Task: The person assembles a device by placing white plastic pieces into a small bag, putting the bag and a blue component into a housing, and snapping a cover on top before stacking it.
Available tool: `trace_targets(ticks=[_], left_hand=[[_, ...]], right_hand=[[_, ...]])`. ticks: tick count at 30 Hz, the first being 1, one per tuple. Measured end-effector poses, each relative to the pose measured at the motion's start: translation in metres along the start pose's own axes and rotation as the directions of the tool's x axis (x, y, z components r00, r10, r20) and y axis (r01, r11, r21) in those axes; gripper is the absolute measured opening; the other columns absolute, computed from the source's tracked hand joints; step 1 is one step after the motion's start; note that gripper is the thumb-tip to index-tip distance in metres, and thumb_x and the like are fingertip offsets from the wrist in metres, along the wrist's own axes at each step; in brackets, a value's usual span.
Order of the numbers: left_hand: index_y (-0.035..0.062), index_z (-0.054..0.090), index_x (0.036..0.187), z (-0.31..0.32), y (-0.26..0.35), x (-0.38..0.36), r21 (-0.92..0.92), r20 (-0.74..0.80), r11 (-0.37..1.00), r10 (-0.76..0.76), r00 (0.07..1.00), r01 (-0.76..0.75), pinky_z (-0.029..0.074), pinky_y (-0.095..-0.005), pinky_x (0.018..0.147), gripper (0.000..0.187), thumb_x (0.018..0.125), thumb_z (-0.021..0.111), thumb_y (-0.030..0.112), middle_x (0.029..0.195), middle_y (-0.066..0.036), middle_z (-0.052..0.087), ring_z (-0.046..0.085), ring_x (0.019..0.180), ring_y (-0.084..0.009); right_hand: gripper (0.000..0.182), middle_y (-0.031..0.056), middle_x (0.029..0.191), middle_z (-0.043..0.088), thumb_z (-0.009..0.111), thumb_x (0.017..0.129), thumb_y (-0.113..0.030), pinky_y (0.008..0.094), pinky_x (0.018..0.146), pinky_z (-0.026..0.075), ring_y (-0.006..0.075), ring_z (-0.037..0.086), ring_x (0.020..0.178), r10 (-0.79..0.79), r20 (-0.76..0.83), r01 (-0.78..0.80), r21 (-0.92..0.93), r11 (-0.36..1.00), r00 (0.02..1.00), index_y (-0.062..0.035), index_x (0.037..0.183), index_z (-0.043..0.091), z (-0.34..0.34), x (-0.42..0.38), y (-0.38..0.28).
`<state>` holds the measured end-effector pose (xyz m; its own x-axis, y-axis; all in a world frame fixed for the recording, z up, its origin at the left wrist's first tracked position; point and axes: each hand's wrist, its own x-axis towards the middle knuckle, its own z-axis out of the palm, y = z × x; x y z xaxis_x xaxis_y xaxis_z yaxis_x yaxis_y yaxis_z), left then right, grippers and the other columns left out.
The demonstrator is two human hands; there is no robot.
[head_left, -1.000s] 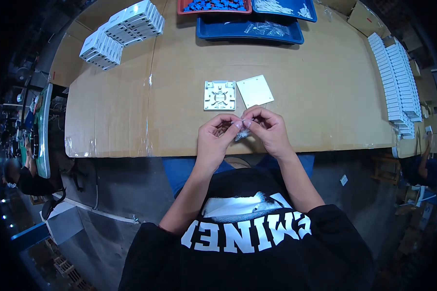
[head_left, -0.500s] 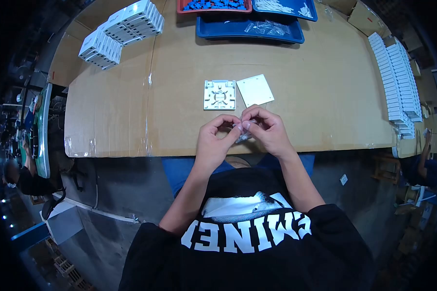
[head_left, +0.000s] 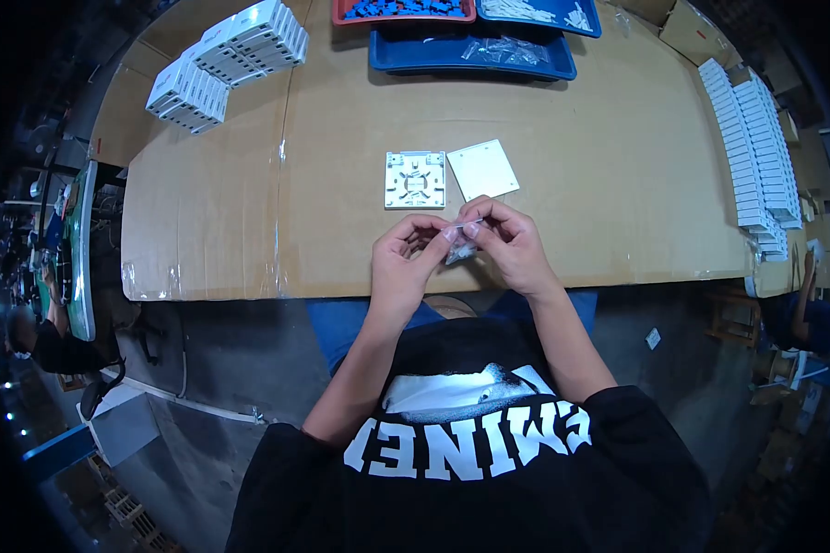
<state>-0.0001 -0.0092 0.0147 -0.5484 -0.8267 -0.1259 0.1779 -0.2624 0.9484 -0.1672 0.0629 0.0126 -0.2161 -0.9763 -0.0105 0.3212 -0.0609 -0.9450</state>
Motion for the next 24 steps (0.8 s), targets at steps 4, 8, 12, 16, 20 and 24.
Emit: trace_targets(ticks=[4, 8, 12, 16, 20, 24], left_hand=[[-0.0023, 0.069, 0.107, -0.003, 0.0, 0.0, -0.118, 0.023, 0.991, -0.054, 0.998, 0.056, 0.053, -0.0244, 0.083, 0.012, 0.098, 0.071, 0.005, 0.098, -0.006, 0.072, 0.066, 0.09, -0.0095], [-0.0019, 0.069, 0.107, -0.002, 0.001, -0.001, -0.156, 0.019, 0.985, -0.077, 0.997, 0.079, 0.053, -0.025, 0.085, 0.012, 0.098, 0.071, 0.006, 0.1, -0.007, 0.072, 0.067, 0.092, -0.0104], [-0.0013, 0.069, 0.107, -0.004, 0.002, 0.0, -0.21, 0.055, 0.972, -0.092, 0.994, 0.102, 0.053, -0.025, 0.087, 0.012, 0.098, 0.071, 0.007, 0.102, -0.007, 0.072, 0.066, 0.094, -0.0105], [-0.0008, 0.069, 0.113, -0.007, 0.007, 0.003, -0.181, 0.087, 0.981, -0.05, 0.995, 0.065, 0.052, -0.0274, 0.089, 0.018, 0.101, 0.069, 0.013, 0.106, -0.006, 0.072, 0.066, 0.095, -0.0105], [0.0001, 0.067, 0.124, 0.003, 0.025, 0.002, -0.222, -0.005, 0.967, -0.131, 0.991, 0.126, 0.053, -0.0303, 0.088, 0.03, 0.107, 0.06, 0.023, 0.107, -0.005, 0.072, 0.066, 0.097, -0.0117], [-0.0011, 0.062, 0.129, -0.01, 0.006, 0.002, -0.211, 0.165, 0.907, -0.335, 0.928, 0.365, 0.055, -0.0307, 0.089, 0.035, 0.111, 0.049, 0.027, 0.108, -0.01, 0.071, 0.069, 0.097, -0.0157]], right_hand=[[0.008, 0.0039, 0.106, 0.066, 0.067, 0.1, -0.004, 0.0246, 0.083, 0.053, 0.0101, 0.064, 0.095, 0.03, -0.033, -0.026, 0.119, 0.993, 0.999, 0.0011, 0.106, 0.068, -0.005, 0.0, 0.006], [0.009, 0.0052, 0.107, 0.068, 0.069, 0.098, -0.005, 0.024, 0.076, 0.052, 0.0107, 0.065, 0.092, 0.171, -0.022, -0.16, 0.261, 0.952, 0.985, 0.0008, 0.104, 0.072, -0.01, -0.001, 0.001], [0.011, 0.0064, 0.109, 0.07, 0.068, 0.099, -0.007, 0.0249, 0.076, 0.053, 0.0119, 0.066, 0.093, 0.11, 0.045, -0.119, 0.376, 0.919, 0.993, 0.0007, 0.104, 0.074, -0.012, -0.001, 0.003], [0.012, 0.0066, 0.111, 0.07, 0.067, 0.1, -0.008, 0.027, 0.084, 0.054, 0.014, 0.067, 0.097, 0.109, 0.055, -0.122, 0.38, 0.917, 0.993, 0.0012, 0.104, 0.074, -0.007, 0.002, -0.007], [0.014, 0.0122, 0.116, 0.069, 0.065, 0.101, -0.011, 0.0353, 0.098, 0.051, 0.0193, 0.065, 0.108, 0.02, 0.004, -0.02, 0.14, 0.99, 1.0, 0.001, 0.103, 0.073, -0.005, 0.004, -0.013], [0.015, 0.0123, 0.122, 0.07, 0.064, 0.102, -0.009, 0.0384, 0.11, 0.044, 0.021, 0.061, 0.121, -0.05, 0.017, 0.047, 0.129, 0.99, 0.999, 0.0009, 0.105, 0.074, -0.006, 0.003, -0.013]])
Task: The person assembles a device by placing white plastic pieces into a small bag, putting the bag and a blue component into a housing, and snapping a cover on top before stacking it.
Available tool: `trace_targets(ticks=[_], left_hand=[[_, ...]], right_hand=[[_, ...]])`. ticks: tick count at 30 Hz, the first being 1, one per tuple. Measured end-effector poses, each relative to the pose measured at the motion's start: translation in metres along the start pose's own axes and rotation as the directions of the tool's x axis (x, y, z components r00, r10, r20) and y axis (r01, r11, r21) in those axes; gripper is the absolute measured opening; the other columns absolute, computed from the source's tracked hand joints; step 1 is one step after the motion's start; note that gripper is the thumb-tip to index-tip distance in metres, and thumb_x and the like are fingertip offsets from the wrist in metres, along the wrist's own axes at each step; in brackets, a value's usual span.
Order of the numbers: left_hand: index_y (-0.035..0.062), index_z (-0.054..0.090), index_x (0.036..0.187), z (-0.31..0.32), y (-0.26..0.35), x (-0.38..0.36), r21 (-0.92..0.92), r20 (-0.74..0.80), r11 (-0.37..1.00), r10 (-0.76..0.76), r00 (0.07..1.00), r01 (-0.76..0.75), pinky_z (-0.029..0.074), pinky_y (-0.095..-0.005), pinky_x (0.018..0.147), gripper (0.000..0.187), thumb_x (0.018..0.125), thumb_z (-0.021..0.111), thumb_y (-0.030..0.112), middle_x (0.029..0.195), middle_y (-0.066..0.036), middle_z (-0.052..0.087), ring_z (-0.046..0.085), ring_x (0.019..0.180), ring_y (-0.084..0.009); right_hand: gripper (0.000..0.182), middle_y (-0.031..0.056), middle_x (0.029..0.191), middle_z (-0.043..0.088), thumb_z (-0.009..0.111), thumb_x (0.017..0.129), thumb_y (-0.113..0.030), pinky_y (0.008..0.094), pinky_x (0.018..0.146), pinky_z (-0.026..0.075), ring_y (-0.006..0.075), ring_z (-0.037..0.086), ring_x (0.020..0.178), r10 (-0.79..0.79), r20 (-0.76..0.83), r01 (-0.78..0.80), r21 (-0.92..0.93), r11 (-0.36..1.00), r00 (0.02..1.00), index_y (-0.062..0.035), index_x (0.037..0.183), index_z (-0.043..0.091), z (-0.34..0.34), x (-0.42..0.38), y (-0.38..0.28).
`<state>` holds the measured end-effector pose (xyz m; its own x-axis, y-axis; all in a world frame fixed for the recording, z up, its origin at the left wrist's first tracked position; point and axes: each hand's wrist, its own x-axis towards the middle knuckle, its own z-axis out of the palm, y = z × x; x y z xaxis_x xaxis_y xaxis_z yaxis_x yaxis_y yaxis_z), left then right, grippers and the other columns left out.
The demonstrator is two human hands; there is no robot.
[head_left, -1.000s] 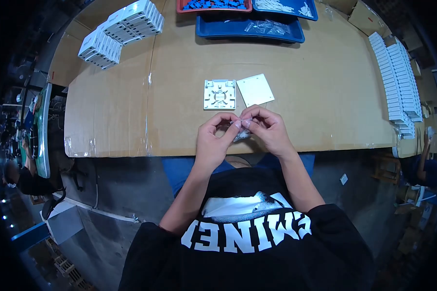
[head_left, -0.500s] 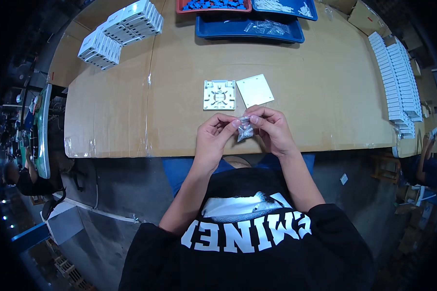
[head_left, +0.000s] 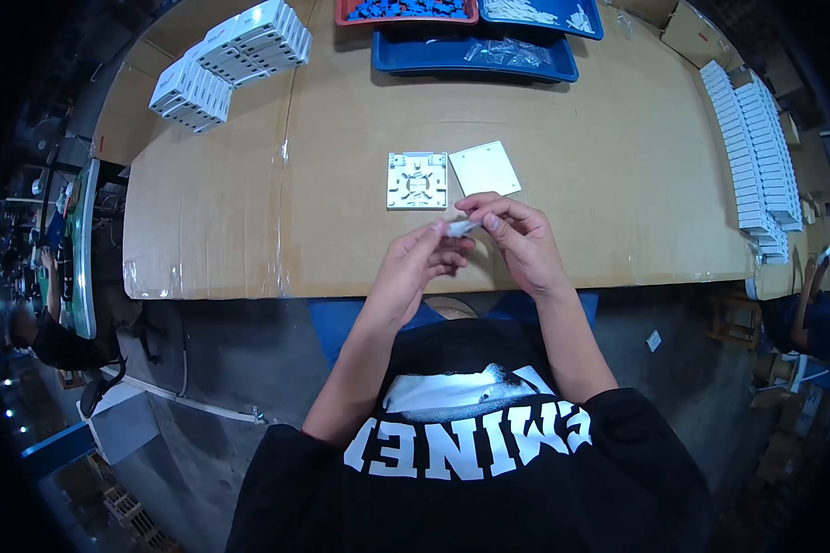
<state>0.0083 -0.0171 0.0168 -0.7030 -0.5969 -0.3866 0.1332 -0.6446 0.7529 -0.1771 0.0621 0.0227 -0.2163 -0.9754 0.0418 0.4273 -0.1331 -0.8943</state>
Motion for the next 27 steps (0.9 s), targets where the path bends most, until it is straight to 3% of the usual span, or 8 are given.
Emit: trace_targets(ticks=[3, 5, 7, 10, 17, 22, 27], left_hand=[[0.0003, 0.065, 0.126, -0.001, -0.006, 0.001, -0.149, 0.061, 0.987, -0.044, 0.997, 0.053, 0.053, -0.0277, 0.084, 0.03, 0.108, 0.058, 0.023, 0.105, -0.006, 0.072, 0.068, 0.092, -0.0128], [-0.0003, 0.065, 0.119, 0.002, -0.006, 0.002, -0.1, -0.087, 0.992, 0.068, 0.994, -0.077, 0.058, -0.0271, 0.081, 0.023, 0.105, 0.064, 0.018, 0.101, -0.006, 0.071, 0.07, 0.09, -0.013], [0.0006, 0.065, 0.117, 0.001, -0.005, 0.003, -0.058, -0.13, 0.991, 0.113, 0.985, -0.122, 0.058, -0.0265, 0.081, 0.021, 0.102, 0.067, 0.016, 0.1, -0.006, 0.071, 0.07, 0.089, -0.0128], [0.0011, 0.066, 0.114, 0.002, -0.005, 0.004, -0.003, -0.191, 0.98, 0.194, 0.962, -0.198, 0.058, -0.0259, 0.081, 0.019, 0.1, 0.071, 0.013, 0.099, -0.006, 0.071, 0.07, 0.088, -0.0123], [-0.0019, 0.067, 0.111, 0.006, -0.009, 0.005, 0.055, -0.156, 0.961, 0.276, 0.949, -0.27, 0.055, -0.0248, 0.083, 0.017, 0.097, 0.073, 0.007, 0.101, -0.007, 0.072, 0.068, 0.09, -0.0103], [-0.0022, 0.067, 0.11, 0.006, -0.012, 0.005, 0.096, -0.138, 0.95, 0.307, 0.942, -0.296, 0.054, -0.0242, 0.085, 0.015, 0.097, 0.072, 0.004, 0.102, -0.007, 0.071, 0.067, 0.09, -0.0102], [-0.0015, 0.066, 0.109, 0.007, -0.01, 0.005, 0.107, -0.138, 0.939, 0.34, 0.93, -0.327, 0.054, -0.0235, 0.085, 0.014, 0.097, 0.072, 0.003, 0.103, -0.007, 0.071, 0.066, 0.093, -0.0094]], right_hand=[[0.017, 0.0122, 0.127, 0.069, 0.063, 0.103, -0.009, 0.0382, 0.109, 0.046, 0.0214, 0.062, 0.119, -0.044, 0.03, 0.046, -0.055, 0.997, 0.999, 0.0012, 0.111, 0.073, -0.006, 0.0, -0.004], [0.02, 0.0119, 0.128, 0.069, 0.062, 0.103, -0.009, 0.0388, 0.108, 0.047, 0.0216, 0.063, 0.118, 0.027, -0.036, -0.028, -0.009, 1.0, 0.999, 0.0015, 0.117, 0.071, -0.006, -0.003, -0.012], [0.029, 0.0121, 0.128, 0.068, 0.061, 0.104, -0.008, 0.0367, 0.104, 0.052, 0.0191, 0.065, 0.115, 0.116, -0.105, -0.112, 0.048, 0.993, 0.988, 0.0018, 0.131, 0.064, -0.006, -0.002, -0.02], [0.032, 0.0121, 0.124, 0.068, 0.065, 0.101, -0.006, 0.0318, 0.099, 0.054, 0.0153, 0.065, 0.114, 0.151, -0.093, -0.16, -0.097, 0.982, 0.984, 0.0013, 0.132, 0.063, -0.003, -0.005, -0.019], [0.036, 0.0084, 0.113, 0.069, 0.072, 0.094, 0.001, 0.027, 0.091, 0.056, 0.0134, 0.067, 0.105, 0.184, -0.082, -0.194, -0.136, 0.971, 0.979, 0.0026, 0.128, 0.062, 0.0, -0.002, 0.003], [0.025, 0.0088, 0.108, 0.07, 0.071, 0.094, 0.002, 0.0277, 0.087, 0.058, 0.0146, 0.07, 0.095, 0.192, -0.086, -0.195, -0.027, 0.981, 0.978, 0.0035, 0.118, 0.064, 0.005, -0.004, 0.003], [0.028, 0.0095, 0.106, 0.07, 0.072, 0.094, 0.001, 0.0295, 0.084, 0.06, 0.0156, 0.071, 0.092, 0.266, -0.093, -0.259, 0.084, 0.962, 0.959, 0.003, 0.12, 0.063, 0.0, -0.003, 0.012]])
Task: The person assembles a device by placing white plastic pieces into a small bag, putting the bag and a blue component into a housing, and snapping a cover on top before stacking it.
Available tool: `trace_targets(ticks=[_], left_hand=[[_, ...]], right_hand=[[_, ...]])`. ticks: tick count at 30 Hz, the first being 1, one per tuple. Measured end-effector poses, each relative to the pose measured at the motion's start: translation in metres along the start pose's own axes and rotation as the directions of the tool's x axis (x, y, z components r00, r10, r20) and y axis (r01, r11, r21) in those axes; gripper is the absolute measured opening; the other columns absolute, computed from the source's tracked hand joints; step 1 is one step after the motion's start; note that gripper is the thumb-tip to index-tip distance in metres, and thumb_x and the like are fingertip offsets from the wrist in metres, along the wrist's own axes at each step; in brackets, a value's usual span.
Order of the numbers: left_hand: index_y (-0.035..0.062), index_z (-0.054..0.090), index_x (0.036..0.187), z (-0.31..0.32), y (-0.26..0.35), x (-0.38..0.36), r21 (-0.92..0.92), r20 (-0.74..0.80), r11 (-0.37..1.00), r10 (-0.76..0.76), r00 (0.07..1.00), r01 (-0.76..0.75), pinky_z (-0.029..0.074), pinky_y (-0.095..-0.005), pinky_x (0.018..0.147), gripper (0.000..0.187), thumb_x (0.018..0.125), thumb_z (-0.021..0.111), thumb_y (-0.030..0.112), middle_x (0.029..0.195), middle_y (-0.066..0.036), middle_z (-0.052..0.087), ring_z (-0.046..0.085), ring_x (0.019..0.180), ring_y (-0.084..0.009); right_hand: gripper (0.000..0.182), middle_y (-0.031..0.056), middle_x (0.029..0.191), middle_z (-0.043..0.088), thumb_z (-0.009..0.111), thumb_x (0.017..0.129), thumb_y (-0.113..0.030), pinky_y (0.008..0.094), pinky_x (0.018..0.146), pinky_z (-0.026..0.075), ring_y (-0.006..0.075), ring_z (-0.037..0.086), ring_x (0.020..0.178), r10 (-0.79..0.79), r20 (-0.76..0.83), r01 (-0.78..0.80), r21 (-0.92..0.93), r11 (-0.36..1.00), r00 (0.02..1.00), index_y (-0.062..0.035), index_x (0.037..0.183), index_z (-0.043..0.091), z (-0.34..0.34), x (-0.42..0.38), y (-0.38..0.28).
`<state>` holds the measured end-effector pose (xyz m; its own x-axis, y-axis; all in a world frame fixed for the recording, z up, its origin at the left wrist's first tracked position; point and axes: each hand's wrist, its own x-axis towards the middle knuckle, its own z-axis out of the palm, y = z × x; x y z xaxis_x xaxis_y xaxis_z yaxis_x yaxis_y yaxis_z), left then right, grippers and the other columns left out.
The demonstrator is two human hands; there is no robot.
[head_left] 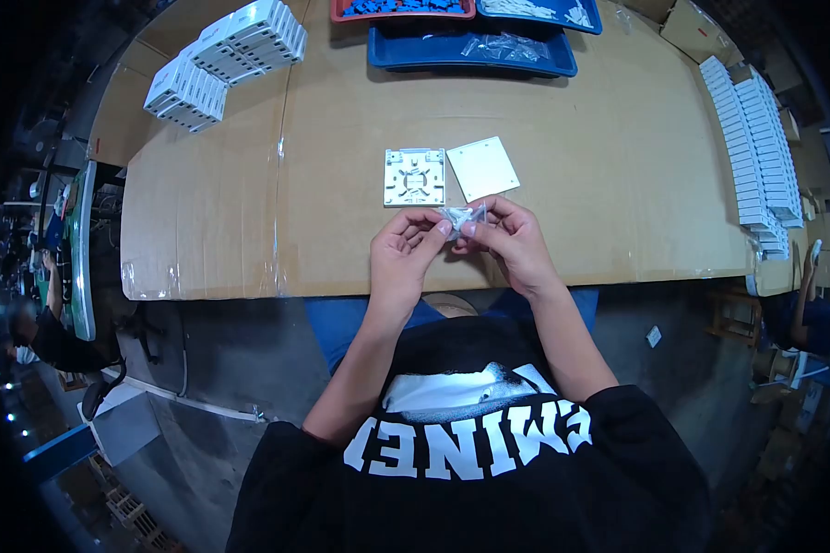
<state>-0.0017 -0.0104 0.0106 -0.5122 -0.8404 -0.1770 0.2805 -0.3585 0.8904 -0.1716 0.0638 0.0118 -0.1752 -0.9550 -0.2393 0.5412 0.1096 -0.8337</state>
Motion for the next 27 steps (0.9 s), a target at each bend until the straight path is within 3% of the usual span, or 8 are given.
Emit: trace_targets(ticks=[5, 7, 10, 13, 19, 23, 25, 27], left_hand=[[-0.0007, 0.063, 0.114, -0.003, 0.001, -0.001, -0.064, 0.036, 0.996, -0.067, 0.997, 0.069, 0.054, -0.0239, 0.086, 0.02, 0.096, 0.071, 0.002, 0.104, -0.006, 0.07, 0.066, 0.095, -0.0095], [-0.0005, 0.062, 0.118, -0.001, 0.003, 0.0, -0.062, 0.02, 0.995, -0.082, 0.996, 0.083, 0.053, -0.0239, 0.087, 0.023, 0.096, 0.071, 0.001, 0.105, -0.006, 0.069, 0.066, 0.096, -0.0098], [-0.0003, 0.06, 0.125, 0.003, 0.003, -0.003, -0.098, 0.025, 0.991, -0.093, 0.995, 0.095, 0.053, -0.024, 0.088, 0.03, 0.096, 0.07, 0.001, 0.107, -0.006, 0.069, 0.066, 0.097, -0.0103], [-0.0011, 0.059, 0.128, 0.002, 0.005, -0.002, -0.122, 0.059, 0.988, -0.086, 0.995, 0.093, 0.054, -0.0248, 0.089, 0.033, 0.097, 0.069, 0.002, 0.107, -0.006, 0.068, 0.066, 0.097, -0.011], [-0.0029, 0.063, 0.123, 0.0, 0.004, -0.001, -0.082, 0.045, 0.989, -0.118, 0.992, 0.121, 0.054, -0.026, 0.092, 0.024, 0.1, 0.065, 0.003, 0.109, -0.006, 0.067, 0.066, 0.098, -0.0118], [-0.0036, 0.062, 0.124, 0.001, 0.003, 0.0, -0.06, 0.067, 0.994, -0.085, 0.994, 0.089, 0.053, -0.0259, 0.095, 0.026, 0.099, 0.066, 0.002, 0.111, -0.007, 0.065, 0.064, 0.103, -0.0115], [-0.0036, 0.061, 0.126, 0.001, 0.0, -0.002, -0.066, 0.064, 0.996, -0.064, 0.996, 0.068, 0.053, -0.0255, 0.096, 0.028, 0.098, 0.066, 0.0, 0.112, -0.007, 0.065, 0.064, 0.104, -0.0113], [-0.0036, 0.06, 0.127, 0.0, -0.001, 0.0, -0.07, 0.065, 0.997, -0.031, 0.997, 0.036, 0.052, -0.0251, 0.097, 0.031, 0.097, 0.067, -0.001, 0.113, -0.008, 0.064, 0.064, 0.105, -0.011]], right_hand=[[0.032, 0.0092, 0.109, 0.068, 0.071, 0.093, 0.002, 0.0292, 0.085, 0.06, 0.0154, 0.07, 0.096, -0.025, -0.031, 0.023, -0.074, 0.997, 0.999, 0.0023, 0.124, 0.062, 0.005, -0.001, -0.001], [0.035, 0.0098, 0.116, 0.065, 0.071, 0.092, 0.005, 0.0289, 0.088, 0.06, 0.0154, 0.068, 0.104, -0.178, -0.013, 0.177, -0.052, 0.983, 0.984, 0.0017, 0.126, 0.061, 0.014, -0.002, -0.006], [0.037, 0.0111, 0.122, 0.063, 0.07, 0.091, 0.007, 0.0283, 0.09, 0.059, 0.0151, 0.066, 0.109, -0.21, 0.046, 0.214, -0.135, 0.967, 0.977, 0.0014, 0.127, 0.061, 0.01, -0.001, -0.002], [0.034, 0.0109, 0.121, 0.063, 0.069, 0.092, 0.008, 0.0277, 0.089, 0.06, 0.0147, 0.066, 0.108, -0.191, 0.084, 0.207, -0.308, 0.929, 0.978, 0.0018, 0.124, 0.062, 0.008, -0.004, -0.005], [0.02, 0.0078, 0.11, 0.069, 0.072, 0.094, 0.001, 0.0255, 0.084, 0.058, 0.0131, 0.067, 0.101, -0.169, -0.01, 0.16, -0.282, 0.946, 0.986, 0.0028, 0.113, 0.066, 0.004, -0.002, 0.002], [0.02, 0.0085, 0.106, 0.068, 0.071, 0.095, 0.002, 0.0245, 0.082, 0.059, 0.0114, 0.067, 0.094, -0.176, -0.056, 0.147, -0.342, 0.928, 0.983, 0.0049, 0.113, 0.064, 0.007, 0.0, 0.003], [0.021, 0.0082, 0.107, 0.068, 0.071, 0.095, 0.002, 0.0247, 0.083, 0.058, 0.0113, 0.066, 0.095, -0.171, -0.061, 0.152, -0.241, 0.959, 0.983, 0.0047, 0.115, 0.064, 0.01, 0.0, 0.003], [0.022, 0.0081, 0.108, 0.068, 0.07, 0.095, 0.003, 0.025, 0.084, 0.057, 0.0116, 0.066, 0.097, -0.213, -0.043, 0.193, -0.271, 0.943, 0.976, 0.0048, 0.116, 0.065, 0.015, -0.002, -0.004]])
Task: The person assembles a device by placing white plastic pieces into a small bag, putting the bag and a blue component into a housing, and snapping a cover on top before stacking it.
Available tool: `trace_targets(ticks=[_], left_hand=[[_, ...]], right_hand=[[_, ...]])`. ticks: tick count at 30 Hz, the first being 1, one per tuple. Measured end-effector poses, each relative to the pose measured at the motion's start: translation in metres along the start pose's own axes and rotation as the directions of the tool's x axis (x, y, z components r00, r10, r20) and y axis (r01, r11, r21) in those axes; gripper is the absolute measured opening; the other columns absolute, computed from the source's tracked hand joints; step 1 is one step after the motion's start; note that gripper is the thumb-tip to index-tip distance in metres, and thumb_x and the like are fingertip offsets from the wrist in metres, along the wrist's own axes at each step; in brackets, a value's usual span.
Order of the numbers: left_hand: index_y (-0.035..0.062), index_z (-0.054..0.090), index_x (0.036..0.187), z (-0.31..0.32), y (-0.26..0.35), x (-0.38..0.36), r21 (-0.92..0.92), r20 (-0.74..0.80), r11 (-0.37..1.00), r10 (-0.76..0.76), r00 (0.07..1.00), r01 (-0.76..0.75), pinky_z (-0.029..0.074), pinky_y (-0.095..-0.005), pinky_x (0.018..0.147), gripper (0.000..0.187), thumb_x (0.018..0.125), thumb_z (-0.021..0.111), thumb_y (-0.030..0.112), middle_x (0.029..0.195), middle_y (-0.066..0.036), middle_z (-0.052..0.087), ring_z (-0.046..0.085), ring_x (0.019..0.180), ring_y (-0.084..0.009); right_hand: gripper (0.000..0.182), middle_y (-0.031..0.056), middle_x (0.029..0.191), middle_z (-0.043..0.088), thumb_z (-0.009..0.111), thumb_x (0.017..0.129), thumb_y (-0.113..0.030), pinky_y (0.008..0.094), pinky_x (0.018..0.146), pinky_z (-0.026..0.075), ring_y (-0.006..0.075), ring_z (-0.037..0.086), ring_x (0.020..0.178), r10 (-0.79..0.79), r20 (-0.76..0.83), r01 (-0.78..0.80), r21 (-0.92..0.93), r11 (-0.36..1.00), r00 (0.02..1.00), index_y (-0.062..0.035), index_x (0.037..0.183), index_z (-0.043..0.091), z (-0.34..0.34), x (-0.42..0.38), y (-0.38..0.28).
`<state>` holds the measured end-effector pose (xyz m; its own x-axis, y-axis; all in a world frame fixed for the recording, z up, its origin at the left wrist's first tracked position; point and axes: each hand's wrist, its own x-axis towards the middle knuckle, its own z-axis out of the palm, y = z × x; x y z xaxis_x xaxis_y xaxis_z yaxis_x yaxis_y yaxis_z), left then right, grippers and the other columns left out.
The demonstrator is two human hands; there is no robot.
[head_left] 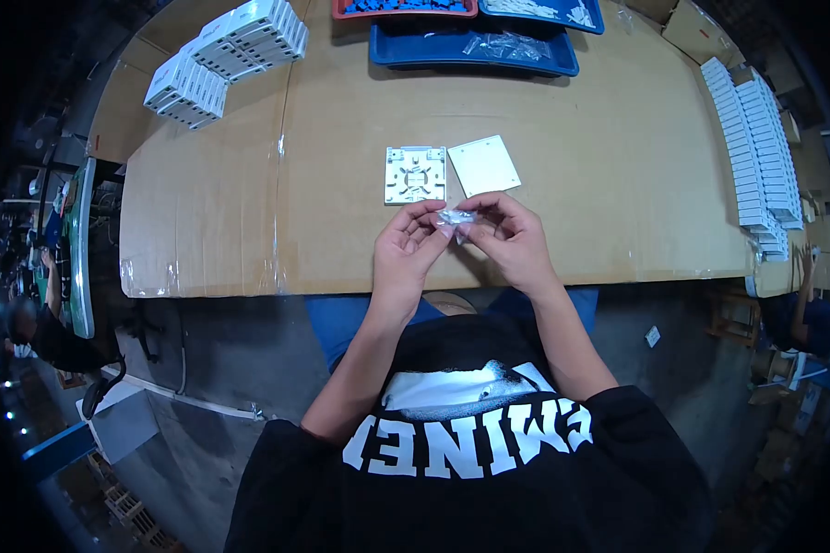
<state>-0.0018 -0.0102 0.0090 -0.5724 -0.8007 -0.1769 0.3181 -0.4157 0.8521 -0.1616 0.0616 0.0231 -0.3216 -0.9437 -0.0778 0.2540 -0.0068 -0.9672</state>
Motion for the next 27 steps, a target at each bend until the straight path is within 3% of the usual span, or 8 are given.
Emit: trace_targets(ticks=[2, 7, 12, 15, 21, 27], left_hand=[[-0.0033, 0.058, 0.129, -0.006, -0.002, 0.002, -0.026, -0.019, 0.999, 0.028, 0.999, -0.028, 0.051, -0.0238, 0.098, 0.035, 0.096, 0.067, -0.004, 0.114, -0.007, 0.063, 0.063, 0.107, -0.0106], [-0.0033, 0.058, 0.127, -0.008, -0.007, 0.001, -0.035, -0.03, 0.999, 0.01, 1.0, -0.011, 0.052, -0.0246, 0.096, 0.031, 0.097, 0.065, -0.003, 0.114, -0.009, 0.065, 0.064, 0.105, -0.0114], [-0.0036, 0.06, 0.123, -0.008, -0.006, 0.002, 0.011, -0.061, 0.998, -0.065, 0.996, 0.066, 0.055, -0.0261, 0.093, 0.025, 0.099, 0.064, 0.001, 0.112, -0.01, 0.067, 0.066, 0.103, -0.0124], [-0.0037, 0.062, 0.121, -0.004, -0.003, 0.0, -0.039, -0.015, 0.998, -0.056, 0.998, 0.055, 0.055, -0.0262, 0.092, 0.023, 0.099, 0.066, 0.001, 0.11, -0.009, 0.067, 0.067, 0.102, -0.0123], [-0.0036, 0.061, 0.123, -0.006, -0.005, 0.001, 0.003, -0.076, 1.0, -0.019, 0.997, 0.02, 0.054, -0.0254, 0.093, 0.027, 0.097, 0.068, 0.001, 0.111, -0.008, 0.067, 0.066, 0.101, -0.0113], [-0.0018, 0.058, 0.127, 0.0, 0.002, 0.0, 0.117, 0.027, 0.992, -0.059, 0.998, 0.056, 0.053, -0.0236, 0.093, 0.031, 0.097, 0.066, -0.002, 0.11, -0.007, 0.067, 0.065, 0.101, -0.0104]], right_hand=[[0.023, 0.008, 0.108, 0.068, 0.07, 0.094, 0.003, 0.0253, 0.086, 0.057, 0.0118, 0.066, 0.099, -0.047, 0.004, 0.047, -0.027, 0.999, 0.999, 0.0048, 0.117, 0.065, 0.0, 0.002, -0.001], [0.03, 0.0074, 0.108, 0.068, 0.069, 0.093, 0.006, 0.0264, 0.089, 0.055, 0.0122, 0.066, 0.101, 0.103, 0.111, -0.11, 0.068, 0.992, 0.989, 0.0034, 0.122, 0.063, -0.009, 0.002, 0.007], [0.031, 0.0078, 0.109, 0.067, 0.071, 0.092, 0.005, 0.0262, 0.087, 0.058, 0.0122, 0.068, 0.098, 0.135, 0.112, -0.146, 0.096, 0.985, 0.984, 0.0025, 0.121, 0.062, -0.012, 0.004, 0.008], [0.033, 0.0075, 0.109, 0.067, 0.071, 0.091, 0.005, 0.0262, 0.087, 0.058, 0.0129, 0.068, 0.098, 0.144, 0.092, -0.154, 0.112, 0.982, 0.985, 0.0022, 0.122, 0.061, -0.013, 0.001, 0.011], [0.031, 0.0075, 0.109, 0.068, 0.07, 0.093, 0.003, 0.0258, 0.085, 0.057, 0.0116, 0.068, 0.095, 0.146, 0.078, -0.152, 0.081, 0.985, 0.986, 0.0023, 0.122, 0.063, -0.008, 0.0, 0.005], [0.024, 0.0087, 0.107, 0.07, 0.07, 0.095, 0.001, 0.0256, 0.084, 0.057, 0.0112, 0.069, 0.093, 0.192, 0.07, -0.196, 0.068, 0.978, 0.979, 0.0035, 0.118, 0.066, -0.016, 0.003, 0.007]])
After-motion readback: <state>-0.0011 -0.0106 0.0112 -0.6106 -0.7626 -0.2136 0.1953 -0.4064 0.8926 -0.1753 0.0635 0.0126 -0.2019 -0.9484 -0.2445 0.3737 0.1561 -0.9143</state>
